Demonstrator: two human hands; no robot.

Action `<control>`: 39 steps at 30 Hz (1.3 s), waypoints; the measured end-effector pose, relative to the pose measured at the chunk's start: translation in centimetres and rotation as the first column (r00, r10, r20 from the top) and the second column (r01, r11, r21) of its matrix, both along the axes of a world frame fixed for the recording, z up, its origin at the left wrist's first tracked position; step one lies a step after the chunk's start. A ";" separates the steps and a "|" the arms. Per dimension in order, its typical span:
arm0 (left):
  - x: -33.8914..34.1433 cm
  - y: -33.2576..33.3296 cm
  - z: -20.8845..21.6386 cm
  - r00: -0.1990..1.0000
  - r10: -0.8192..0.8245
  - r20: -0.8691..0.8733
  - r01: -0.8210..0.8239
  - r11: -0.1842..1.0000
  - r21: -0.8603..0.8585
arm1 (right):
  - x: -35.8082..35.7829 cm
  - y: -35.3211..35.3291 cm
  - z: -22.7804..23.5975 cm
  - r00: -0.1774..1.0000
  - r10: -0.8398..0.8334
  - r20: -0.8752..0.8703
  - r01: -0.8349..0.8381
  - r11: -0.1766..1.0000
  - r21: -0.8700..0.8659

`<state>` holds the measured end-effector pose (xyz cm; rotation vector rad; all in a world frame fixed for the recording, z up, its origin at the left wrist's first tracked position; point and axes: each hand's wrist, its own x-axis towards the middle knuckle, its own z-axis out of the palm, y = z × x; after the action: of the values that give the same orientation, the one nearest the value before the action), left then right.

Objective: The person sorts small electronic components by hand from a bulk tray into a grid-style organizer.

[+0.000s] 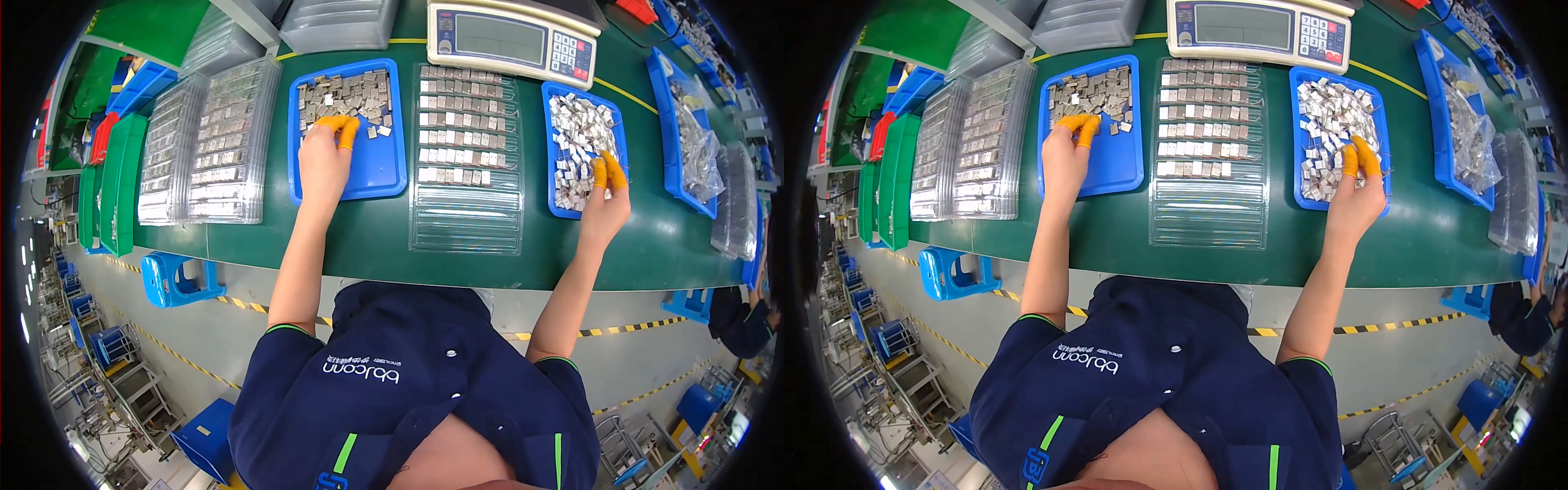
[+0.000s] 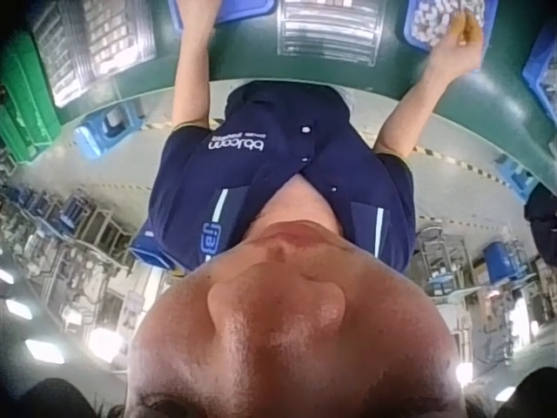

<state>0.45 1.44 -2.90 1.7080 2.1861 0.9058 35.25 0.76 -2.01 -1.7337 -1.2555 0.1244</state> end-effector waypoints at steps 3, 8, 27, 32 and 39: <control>1.1 -0.6 0.8 0.971 -0.101 -0.216 0.112 0.993 0.042 | -0.1 -0.2 -0.2 0.962 0.044 -0.270 -0.026 0.997 0.069; 1.3 -0.3 -0.1 0.948 -0.133 -0.288 0.160 0.985 0.072 | 0.0 -0.8 -0.8 0.854 0.135 -0.502 -0.134 0.990 0.036; 1.6 -0.9 0.9 0.963 -0.255 0.089 0.258 0.966 -0.017 | -4.9 -2.4 0.8 0.675 0.338 -0.655 -0.372 0.924 0.094; 5.1 -3.3 3.1 0.410 -0.265 0.873 0.392 0.915 0.094 | -10.1 -2.9 1.5 0.589 0.534 -0.607 -0.555 0.813 0.177; 7.1 -4.7 2.8 0.459 -0.283 0.842 0.372 0.922 0.107 | -11.5 -2.9 1.7 0.687 0.625 -0.371 -0.621 0.770 0.147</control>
<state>7.54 -3.23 -0.13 1.1526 1.1493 1.1604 23.73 -2.14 -0.30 -1.1106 -1.4700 0.8388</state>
